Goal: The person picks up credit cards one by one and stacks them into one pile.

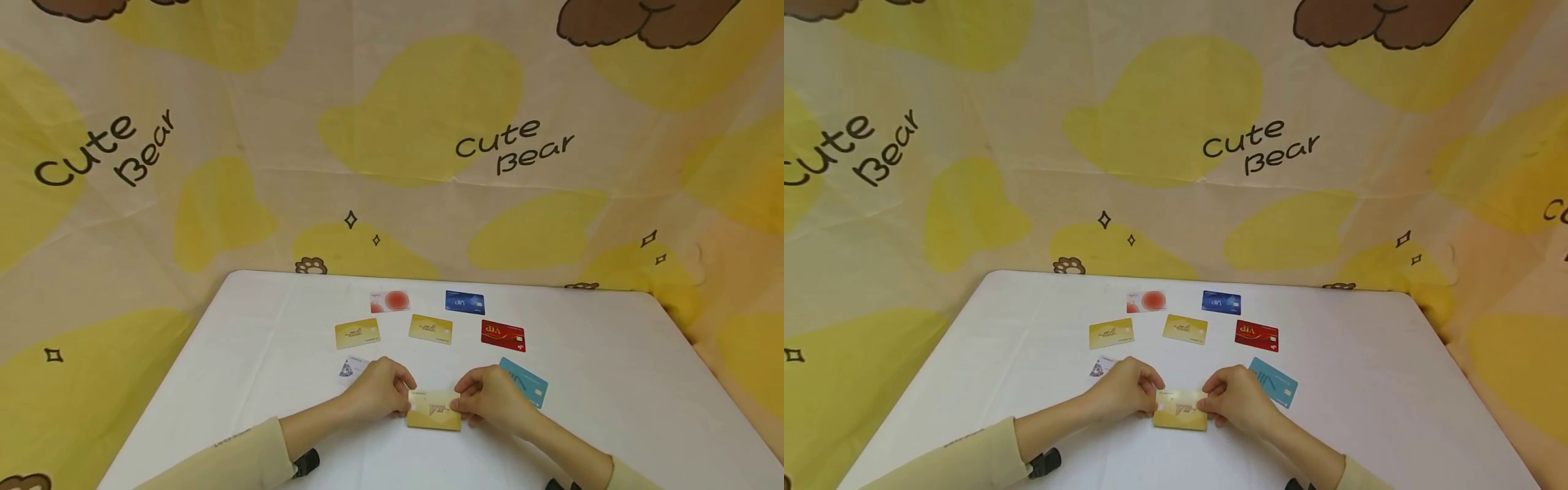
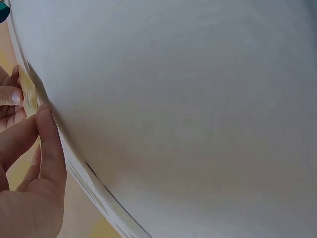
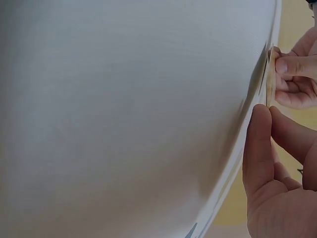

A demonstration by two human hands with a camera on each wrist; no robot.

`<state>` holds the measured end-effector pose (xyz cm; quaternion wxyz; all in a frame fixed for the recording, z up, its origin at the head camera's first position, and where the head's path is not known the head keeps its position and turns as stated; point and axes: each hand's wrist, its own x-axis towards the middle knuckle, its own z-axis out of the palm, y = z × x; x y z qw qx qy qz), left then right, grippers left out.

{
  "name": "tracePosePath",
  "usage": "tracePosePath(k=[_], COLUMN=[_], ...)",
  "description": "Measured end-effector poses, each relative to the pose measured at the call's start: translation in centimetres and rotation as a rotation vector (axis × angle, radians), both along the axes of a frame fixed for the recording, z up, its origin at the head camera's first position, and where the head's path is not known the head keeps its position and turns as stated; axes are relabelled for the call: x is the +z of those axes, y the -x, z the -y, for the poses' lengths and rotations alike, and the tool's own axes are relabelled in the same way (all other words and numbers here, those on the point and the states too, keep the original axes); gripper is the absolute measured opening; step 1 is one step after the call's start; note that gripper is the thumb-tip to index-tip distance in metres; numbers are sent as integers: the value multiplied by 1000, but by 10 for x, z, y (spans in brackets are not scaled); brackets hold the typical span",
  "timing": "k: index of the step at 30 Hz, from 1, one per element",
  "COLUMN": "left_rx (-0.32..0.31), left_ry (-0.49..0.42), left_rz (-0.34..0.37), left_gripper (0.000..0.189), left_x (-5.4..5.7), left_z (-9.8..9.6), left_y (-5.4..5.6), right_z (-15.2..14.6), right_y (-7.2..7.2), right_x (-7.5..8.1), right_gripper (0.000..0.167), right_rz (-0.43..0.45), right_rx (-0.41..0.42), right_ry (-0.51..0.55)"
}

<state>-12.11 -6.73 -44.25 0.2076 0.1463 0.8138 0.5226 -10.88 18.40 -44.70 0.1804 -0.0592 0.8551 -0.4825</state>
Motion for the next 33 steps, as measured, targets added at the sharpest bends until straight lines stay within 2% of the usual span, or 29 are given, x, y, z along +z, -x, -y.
tracePosePath(k=[5, 10, 22, 33], left_rx=[1, 11, 9, 10], left_ry=[-29, -35, 35, 56], left_rz=[38, 47, -30, -33], left_gripper=[25, 25, 24, 24], left_x=[-1, -2, -4, -3], left_z=[-1, -1, -4, -6], left_y=[-3, -5, -8, -10], right_z=[0, 1, 0, 0], right_y=[-3, -4, -2, -1], right_x=[-1, -2, -6, -7], right_gripper=[18, 18, 15, 17], right_rz=[4, 7, -53, -65], right_rx=[22, 39, 111, 155], right_ry=[-29, -29, -77, -99])
